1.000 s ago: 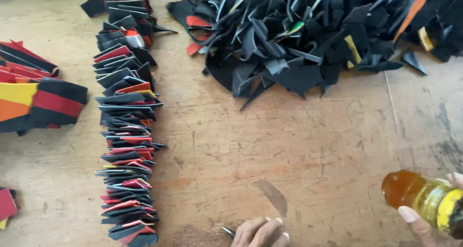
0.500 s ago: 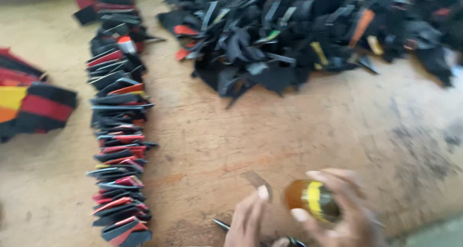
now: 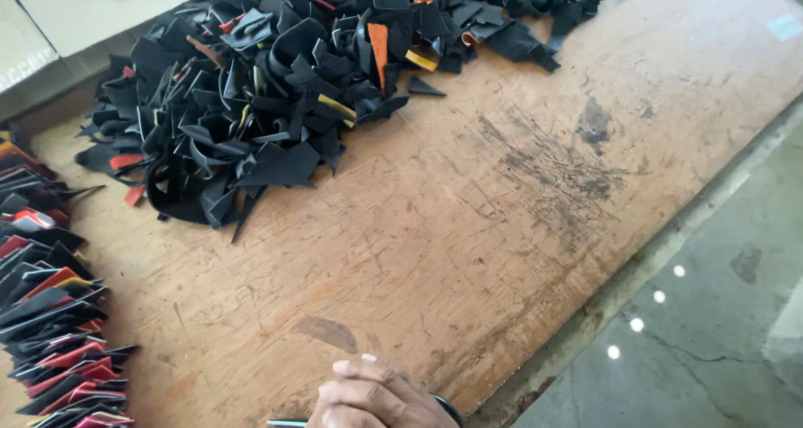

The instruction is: The person assembles small rectangular craft items by layering red and black foam pieces on a wooden block. They apply adhesive from a small jar to the edges and press the pieces together, then place the finished units into a growing stack on the table.

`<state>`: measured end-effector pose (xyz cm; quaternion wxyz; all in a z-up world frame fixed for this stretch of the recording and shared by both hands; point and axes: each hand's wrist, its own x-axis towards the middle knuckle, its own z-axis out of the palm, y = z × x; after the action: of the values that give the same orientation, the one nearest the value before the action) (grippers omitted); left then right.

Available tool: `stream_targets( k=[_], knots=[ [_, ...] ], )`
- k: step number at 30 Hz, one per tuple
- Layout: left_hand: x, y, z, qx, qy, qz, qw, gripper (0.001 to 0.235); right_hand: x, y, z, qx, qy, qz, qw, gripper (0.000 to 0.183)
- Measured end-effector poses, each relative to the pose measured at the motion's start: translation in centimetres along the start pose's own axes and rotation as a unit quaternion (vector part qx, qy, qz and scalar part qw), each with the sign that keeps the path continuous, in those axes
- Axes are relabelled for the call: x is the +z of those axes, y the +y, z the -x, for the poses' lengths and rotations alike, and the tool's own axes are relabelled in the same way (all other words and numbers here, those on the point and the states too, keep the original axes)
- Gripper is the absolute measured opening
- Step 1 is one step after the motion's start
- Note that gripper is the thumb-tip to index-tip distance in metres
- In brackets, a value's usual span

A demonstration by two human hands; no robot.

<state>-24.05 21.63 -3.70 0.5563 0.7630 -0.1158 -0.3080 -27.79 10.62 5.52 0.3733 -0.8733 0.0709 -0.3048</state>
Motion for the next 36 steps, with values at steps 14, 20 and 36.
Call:
stream_targets(
  k=[14,20,36],
  knots=[
    [4.3,9.3,-3.2,0.029,-0.244,0.300,0.922,0.048,-14.9,3.3,-5.3,0.042,-0.023,-0.312,0.949,0.024],
    [5.3,12.0,-5.8,0.179,-0.182,-0.085,0.963,0.053,-18.0,8.7,-2.5,0.135,0.175,0.021,0.975,0.051],
    [-2.7,12.3,2.3,0.301,0.007,-0.240,0.923,0.053,-14.2,4.0,3.8,0.123,0.000,0.023,0.992,0.015]
  ],
)
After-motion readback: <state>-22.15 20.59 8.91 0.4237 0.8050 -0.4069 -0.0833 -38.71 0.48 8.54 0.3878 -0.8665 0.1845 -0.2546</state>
